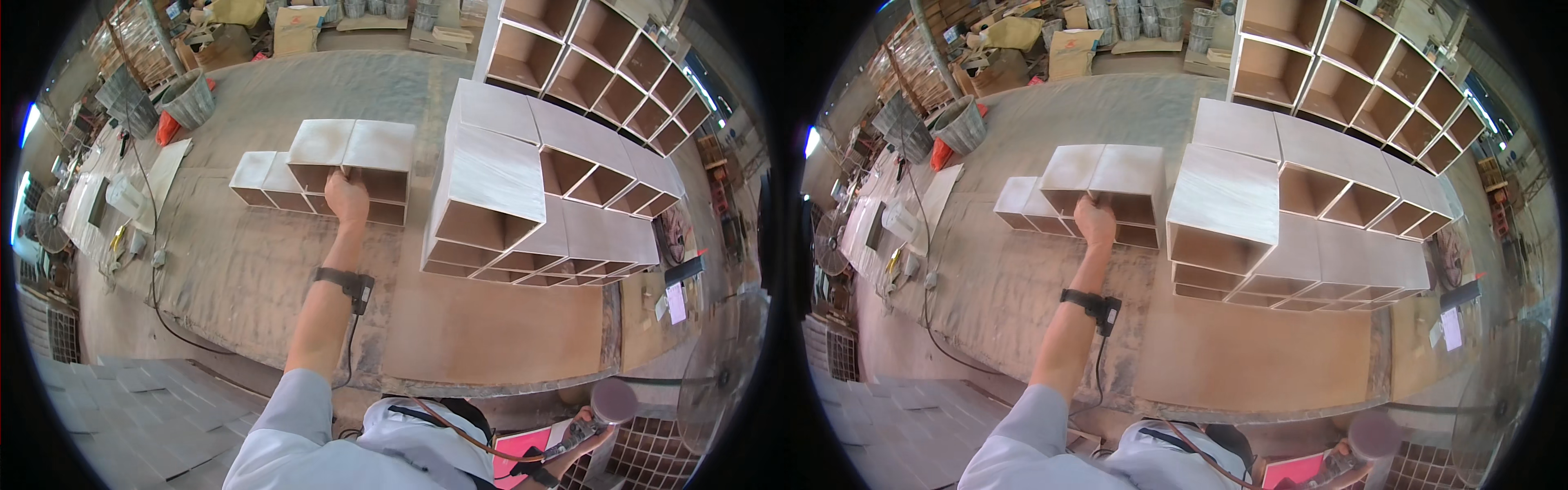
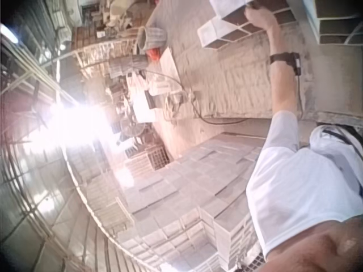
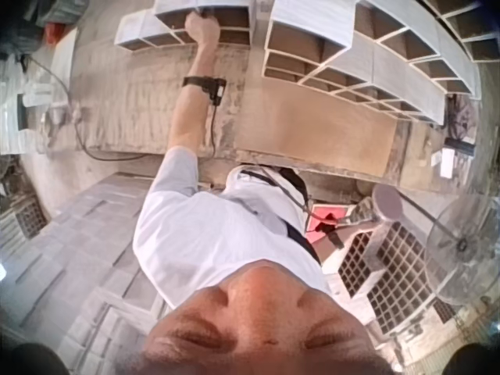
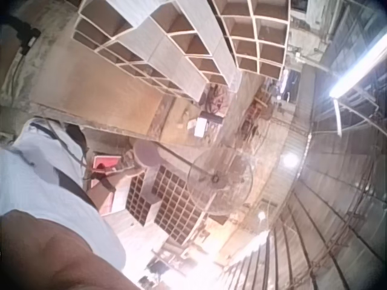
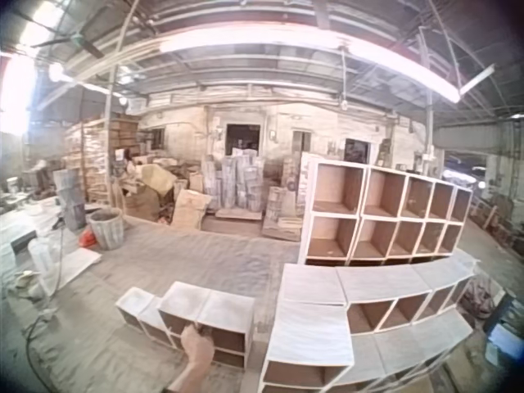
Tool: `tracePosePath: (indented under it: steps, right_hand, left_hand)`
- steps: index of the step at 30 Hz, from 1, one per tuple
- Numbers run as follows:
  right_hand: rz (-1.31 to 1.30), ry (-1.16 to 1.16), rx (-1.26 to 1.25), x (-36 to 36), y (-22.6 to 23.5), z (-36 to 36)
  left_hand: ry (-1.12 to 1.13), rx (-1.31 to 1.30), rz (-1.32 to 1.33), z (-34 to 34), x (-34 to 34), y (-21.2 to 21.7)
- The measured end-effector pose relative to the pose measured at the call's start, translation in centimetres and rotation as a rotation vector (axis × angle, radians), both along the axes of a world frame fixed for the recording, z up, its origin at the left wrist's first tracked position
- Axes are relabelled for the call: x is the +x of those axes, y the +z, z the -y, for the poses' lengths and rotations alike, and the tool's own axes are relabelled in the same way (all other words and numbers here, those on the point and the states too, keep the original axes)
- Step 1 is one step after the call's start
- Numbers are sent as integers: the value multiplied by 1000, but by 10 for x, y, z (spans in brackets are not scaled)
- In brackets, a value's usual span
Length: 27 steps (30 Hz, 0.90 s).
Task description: The person picks up small white wooden boxes from a large shelving unit and uses a handheld orbital sander to smooth their surfaces. The person repeatedly picks up boxes, sands them, and places them back on the workbench.
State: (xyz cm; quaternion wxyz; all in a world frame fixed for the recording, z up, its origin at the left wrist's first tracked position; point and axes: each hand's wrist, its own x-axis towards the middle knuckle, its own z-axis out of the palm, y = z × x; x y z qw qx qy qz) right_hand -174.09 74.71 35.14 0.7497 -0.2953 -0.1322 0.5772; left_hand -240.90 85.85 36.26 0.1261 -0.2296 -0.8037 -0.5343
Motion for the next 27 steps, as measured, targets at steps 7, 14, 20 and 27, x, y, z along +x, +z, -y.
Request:
tracePosePath:
  steps: [7, 14, 20, 27]
  right_hand:
    - [198, -75, -49, -14, 2, 1]
    - [223, 35, -256, -3, 9, -25]
    - [-36, -62, -186, 19, 9, -83]
    - [84, 112, -181, 99, 7, -133]
  left_hand:
    - [-42, -6, 139, -5, -1, -3]
    - [-142, 304, 79, 69, 53, 9]
    - [-473, 268, 302, 98, 240, 2]
    - [-892, -195, 43, -56, 472, 16]
